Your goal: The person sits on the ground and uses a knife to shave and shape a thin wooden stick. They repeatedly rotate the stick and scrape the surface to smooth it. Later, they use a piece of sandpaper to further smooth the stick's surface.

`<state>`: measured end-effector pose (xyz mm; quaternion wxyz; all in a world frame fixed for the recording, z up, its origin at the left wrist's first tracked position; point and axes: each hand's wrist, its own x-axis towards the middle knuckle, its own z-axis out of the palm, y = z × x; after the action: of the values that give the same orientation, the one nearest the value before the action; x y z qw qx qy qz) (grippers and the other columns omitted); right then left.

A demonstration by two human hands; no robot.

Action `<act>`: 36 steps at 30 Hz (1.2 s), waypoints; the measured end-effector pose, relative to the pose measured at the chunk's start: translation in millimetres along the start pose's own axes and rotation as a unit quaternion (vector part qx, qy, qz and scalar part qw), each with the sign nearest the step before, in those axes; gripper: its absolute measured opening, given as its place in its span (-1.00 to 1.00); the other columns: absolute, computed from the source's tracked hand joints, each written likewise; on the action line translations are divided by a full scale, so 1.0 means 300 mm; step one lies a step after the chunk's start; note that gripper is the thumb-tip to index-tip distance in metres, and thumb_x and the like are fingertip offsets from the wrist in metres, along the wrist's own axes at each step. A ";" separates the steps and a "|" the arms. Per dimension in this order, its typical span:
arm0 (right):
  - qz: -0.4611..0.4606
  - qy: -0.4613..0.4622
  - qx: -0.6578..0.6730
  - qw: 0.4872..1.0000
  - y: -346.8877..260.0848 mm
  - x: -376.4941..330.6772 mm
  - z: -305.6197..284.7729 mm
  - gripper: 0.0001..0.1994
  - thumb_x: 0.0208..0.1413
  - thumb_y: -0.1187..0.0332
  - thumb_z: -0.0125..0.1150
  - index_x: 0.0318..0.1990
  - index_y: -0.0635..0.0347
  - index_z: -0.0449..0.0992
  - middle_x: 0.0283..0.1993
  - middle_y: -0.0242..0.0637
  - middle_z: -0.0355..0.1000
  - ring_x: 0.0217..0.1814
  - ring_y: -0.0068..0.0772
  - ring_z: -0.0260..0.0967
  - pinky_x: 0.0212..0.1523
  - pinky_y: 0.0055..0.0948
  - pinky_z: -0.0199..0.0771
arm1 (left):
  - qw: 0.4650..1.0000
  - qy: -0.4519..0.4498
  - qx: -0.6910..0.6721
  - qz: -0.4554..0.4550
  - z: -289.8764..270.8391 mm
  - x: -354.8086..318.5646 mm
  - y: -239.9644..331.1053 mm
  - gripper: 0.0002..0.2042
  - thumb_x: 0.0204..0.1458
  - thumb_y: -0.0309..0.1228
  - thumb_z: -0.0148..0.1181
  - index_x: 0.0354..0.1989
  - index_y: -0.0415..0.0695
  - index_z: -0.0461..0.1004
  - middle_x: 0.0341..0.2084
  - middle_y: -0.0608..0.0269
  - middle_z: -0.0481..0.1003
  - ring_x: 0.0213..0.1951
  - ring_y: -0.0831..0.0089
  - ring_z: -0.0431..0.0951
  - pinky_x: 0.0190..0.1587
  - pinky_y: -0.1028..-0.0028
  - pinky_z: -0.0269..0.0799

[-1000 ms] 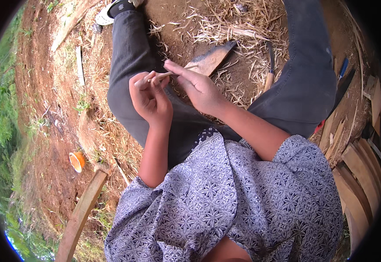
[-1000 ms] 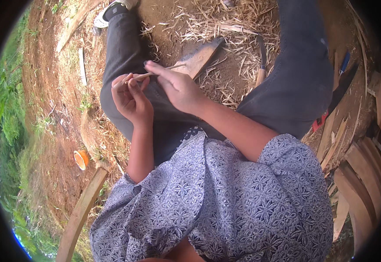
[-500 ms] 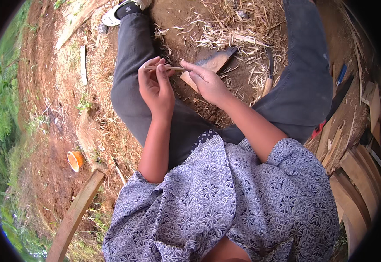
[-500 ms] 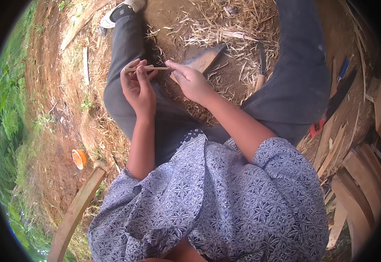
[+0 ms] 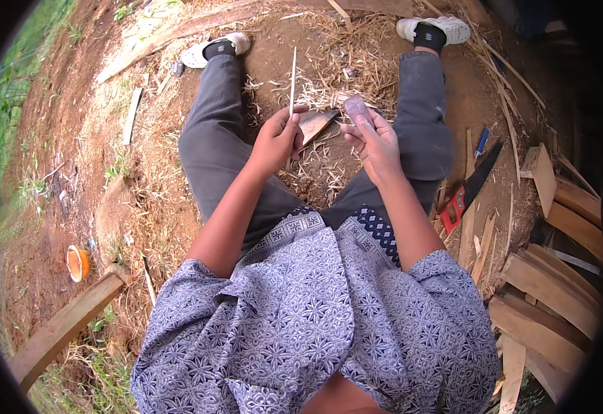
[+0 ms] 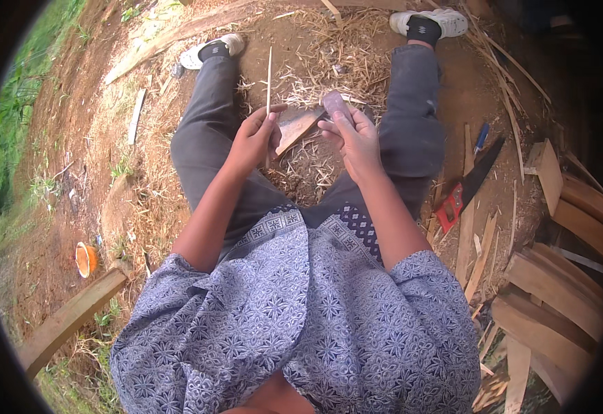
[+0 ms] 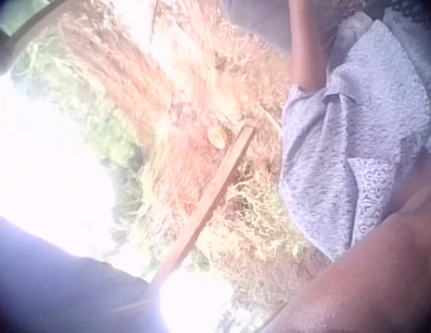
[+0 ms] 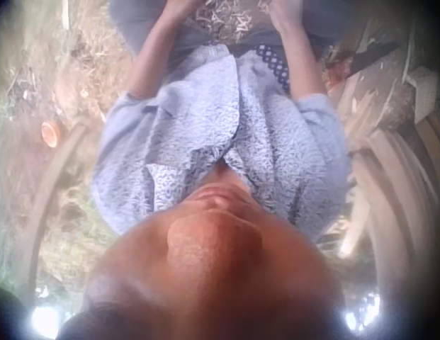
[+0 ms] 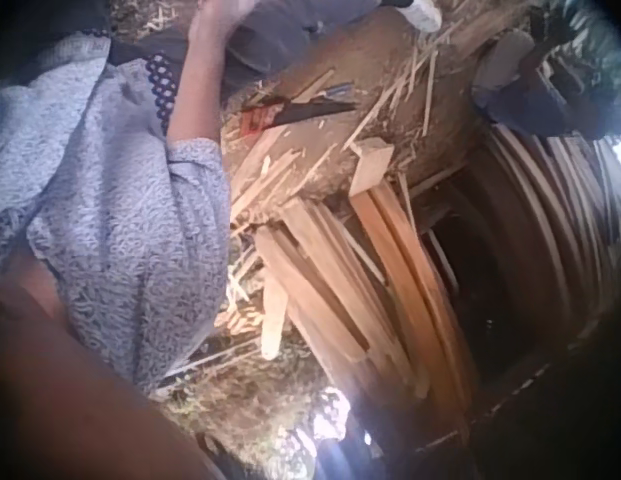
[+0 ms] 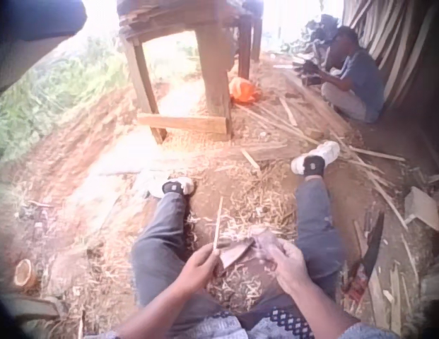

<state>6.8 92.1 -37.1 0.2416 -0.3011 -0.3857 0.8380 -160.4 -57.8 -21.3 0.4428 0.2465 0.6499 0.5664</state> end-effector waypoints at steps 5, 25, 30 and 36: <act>-0.107 -0.013 -0.097 0.989 -0.136 -0.089 0.004 -0.78 0.32 0.43 0.15 0.06 0.29 0.48 -0.06 -0.41 0.49 -0.05 -0.67 0.42 -0.03 -0.62 0.44 | 0.995 -0.081 -0.049 0.039 0.053 -0.185 0.161 -0.67 0.42 -0.22 -0.18 0.14 -0.18 0.32 -0.68 0.51 0.21 -0.71 0.74 0.11 -0.68 0.66 0.02; -0.190 -0.210 0.125 0.951 -0.282 -0.227 0.323 -0.73 0.40 0.27 -0.02 0.02 0.32 0.42 0.08 -0.07 0.48 0.18 -0.21 0.47 0.21 -0.29 0.51 | 0.983 -0.095 -0.074 0.136 0.071 -0.391 0.308 -0.64 0.38 -0.31 -0.13 0.23 -0.20 0.38 -0.63 0.49 0.31 -0.69 0.79 0.14 -0.64 0.70 -0.01; -0.164 -0.182 0.110 0.963 -0.269 -0.200 0.297 -0.66 0.41 0.18 -0.04 0.01 0.33 0.45 0.06 -0.09 0.49 0.17 -0.18 0.48 0.22 -0.21 0.52 | 0.985 -0.071 -0.051 0.146 0.078 -0.388 0.290 -0.62 0.38 -0.35 -0.09 0.29 -0.19 0.37 -0.60 0.51 0.31 -0.62 0.79 0.18 -0.56 0.69 0.04; -0.182 -0.202 0.083 0.959 -0.242 -0.175 0.293 -0.69 0.38 0.24 0.02 0.05 0.33 0.45 0.06 -0.10 0.50 0.16 -0.17 0.49 0.22 -0.16 0.53 | 0.984 -0.058 -0.038 0.165 0.069 -0.375 0.264 -0.62 0.36 -0.45 -0.06 0.32 -0.21 0.35 -0.56 0.52 0.30 -0.54 0.78 0.22 -0.50 0.68 0.09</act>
<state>-4.5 57.2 83.0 0.3314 -0.0295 -0.4038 0.8522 -102.4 -120.8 88.2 0.3891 0.3663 0.5512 0.6408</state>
